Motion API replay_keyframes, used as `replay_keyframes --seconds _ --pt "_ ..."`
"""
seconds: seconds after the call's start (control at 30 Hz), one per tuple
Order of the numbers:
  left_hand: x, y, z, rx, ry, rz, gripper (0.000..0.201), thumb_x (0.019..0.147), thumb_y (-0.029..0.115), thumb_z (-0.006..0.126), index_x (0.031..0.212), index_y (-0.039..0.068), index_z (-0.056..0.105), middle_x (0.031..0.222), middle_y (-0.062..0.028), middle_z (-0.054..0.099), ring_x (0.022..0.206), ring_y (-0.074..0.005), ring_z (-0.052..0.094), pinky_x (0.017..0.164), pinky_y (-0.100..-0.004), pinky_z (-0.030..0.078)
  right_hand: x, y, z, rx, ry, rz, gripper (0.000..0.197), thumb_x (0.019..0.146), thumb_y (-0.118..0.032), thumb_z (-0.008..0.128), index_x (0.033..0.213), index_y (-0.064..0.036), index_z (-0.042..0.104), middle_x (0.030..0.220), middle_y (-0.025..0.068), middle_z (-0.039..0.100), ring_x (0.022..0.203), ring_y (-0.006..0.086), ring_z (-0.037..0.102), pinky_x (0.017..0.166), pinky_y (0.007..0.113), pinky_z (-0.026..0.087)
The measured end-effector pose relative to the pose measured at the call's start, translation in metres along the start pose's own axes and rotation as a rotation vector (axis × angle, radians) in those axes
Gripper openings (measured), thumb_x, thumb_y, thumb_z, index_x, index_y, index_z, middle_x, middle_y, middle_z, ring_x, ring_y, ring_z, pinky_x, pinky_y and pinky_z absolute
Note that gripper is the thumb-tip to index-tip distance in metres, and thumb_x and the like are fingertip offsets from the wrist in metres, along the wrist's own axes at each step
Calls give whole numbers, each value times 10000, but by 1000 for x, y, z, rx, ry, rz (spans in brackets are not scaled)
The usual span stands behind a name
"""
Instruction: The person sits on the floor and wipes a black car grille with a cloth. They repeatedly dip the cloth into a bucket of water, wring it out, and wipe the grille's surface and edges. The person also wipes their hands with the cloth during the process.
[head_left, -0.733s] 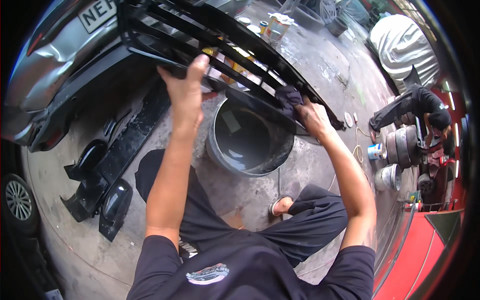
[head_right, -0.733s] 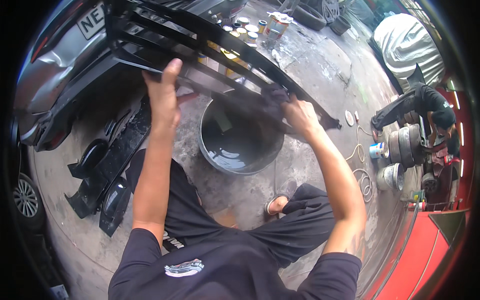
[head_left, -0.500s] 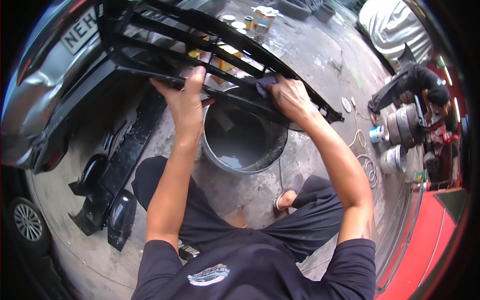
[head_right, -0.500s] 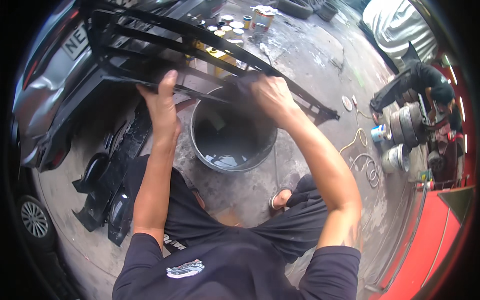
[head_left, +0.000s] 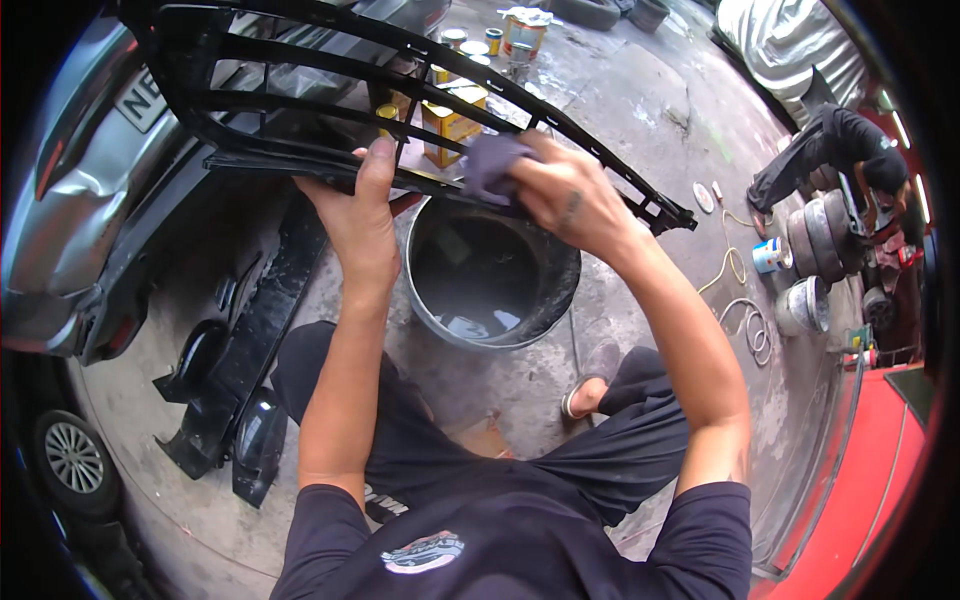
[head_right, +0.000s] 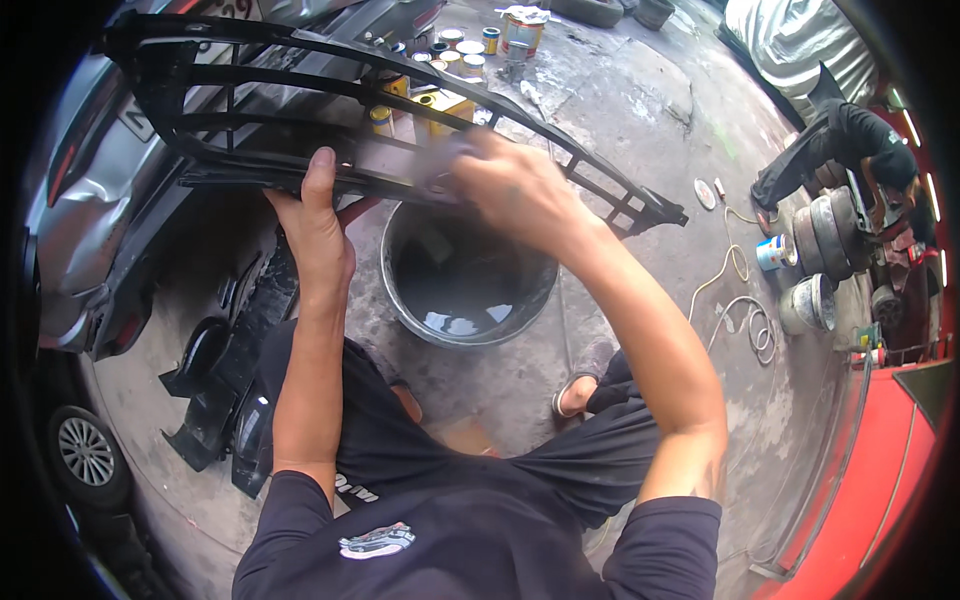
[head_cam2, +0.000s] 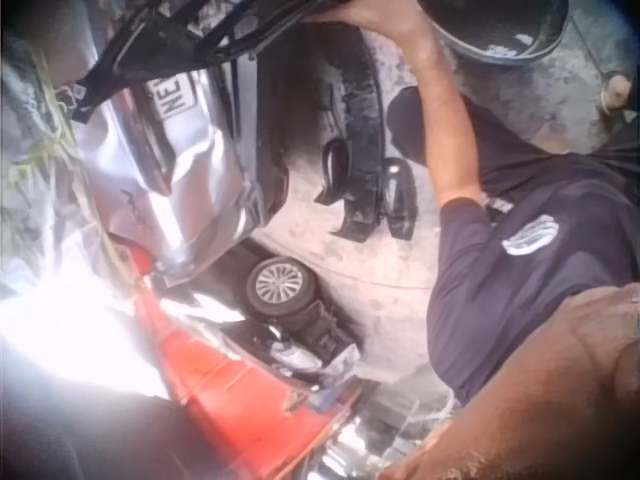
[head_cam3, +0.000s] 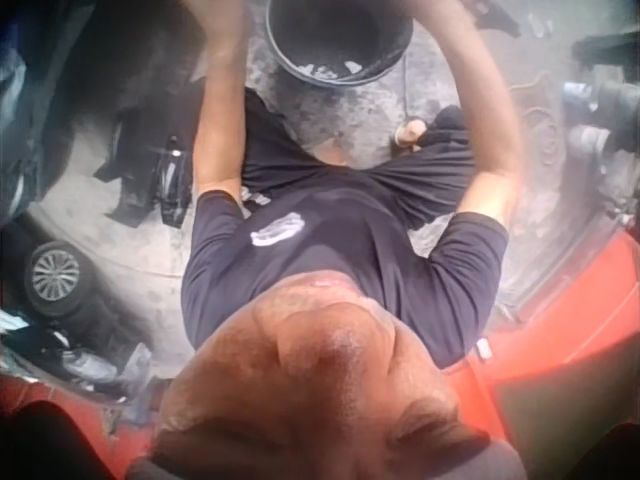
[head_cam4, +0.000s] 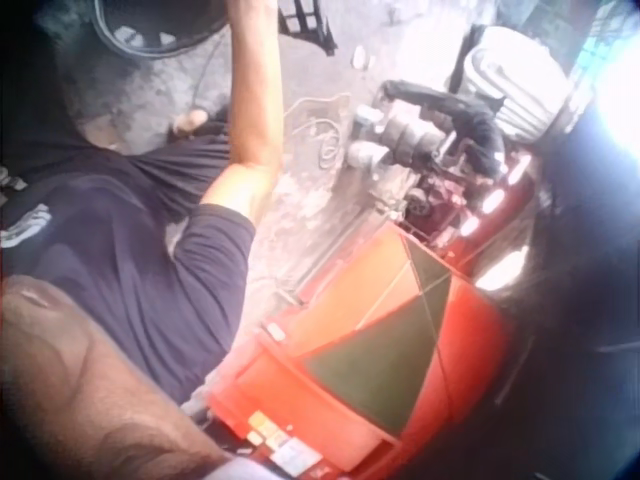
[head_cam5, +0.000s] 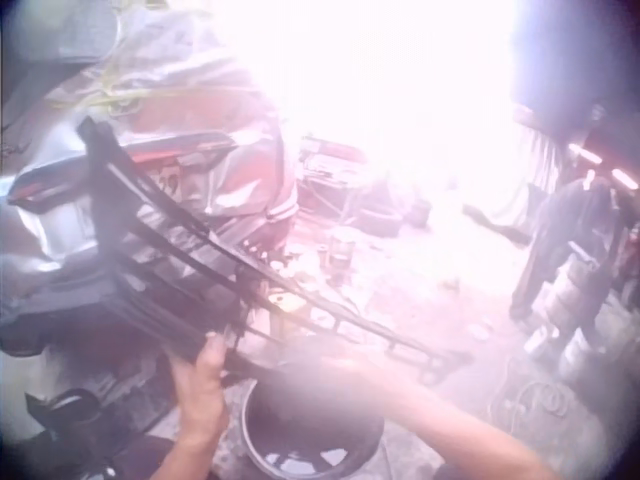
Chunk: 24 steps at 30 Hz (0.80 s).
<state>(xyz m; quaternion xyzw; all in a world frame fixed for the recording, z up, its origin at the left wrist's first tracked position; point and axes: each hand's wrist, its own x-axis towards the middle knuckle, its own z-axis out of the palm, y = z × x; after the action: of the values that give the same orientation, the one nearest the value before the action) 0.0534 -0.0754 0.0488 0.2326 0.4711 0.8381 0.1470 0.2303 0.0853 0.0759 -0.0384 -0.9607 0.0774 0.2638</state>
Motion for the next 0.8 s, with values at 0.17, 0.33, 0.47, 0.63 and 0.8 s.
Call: replay_keyframes --seconds 0.17,0.33,0.47,0.63,0.8 --pt "-1 -3 -4 -20 -26 27 712 962 249 759 1515 94 338 1273 -124 527 1107 -222 656 737 -442 715 50 -19 -1 -254 -339 15 165 929 -175 621 998 -81 736 1003 198 704 803 407 731 701 504 591" --pt "10 -12 -11 26 35 65 730 953 215 764 1522 94 322 1299 -133 519 1149 -221 638 778 -454 707 27 -5 -10 -368 -449 55 138 927 -160 615 942 -75 723 940 209 697 787 384 736 661 504 583" --pt "1 -3 8 -63 14 45 835 898 215 856 1495 95 284 1229 -96 509 1031 -157 606 742 -299 620 48 -7 -1 -464 -529 84 128 920 -139 619 956 -67 718 908 226 705 803 371 746 663 504 588" --pt "-2 3 -3 53 10 73 686 942 257 797 1461 97 378 1223 -97 585 1011 -173 675 733 -352 671 69 -27 -13 -216 -372 36 183 937 -106 609 1080 -93 722 998 213 717 888 406 741 783 509 599" --pt "9 5 -8 27 36 123 546 969 279 761 1387 97 460 1132 -90 659 951 -173 719 691 -374 682 -50 25 -8 -85 -238 101 252 887 -66 657 1119 -103 749 1242 206 659 953 380 741 788 468 620"
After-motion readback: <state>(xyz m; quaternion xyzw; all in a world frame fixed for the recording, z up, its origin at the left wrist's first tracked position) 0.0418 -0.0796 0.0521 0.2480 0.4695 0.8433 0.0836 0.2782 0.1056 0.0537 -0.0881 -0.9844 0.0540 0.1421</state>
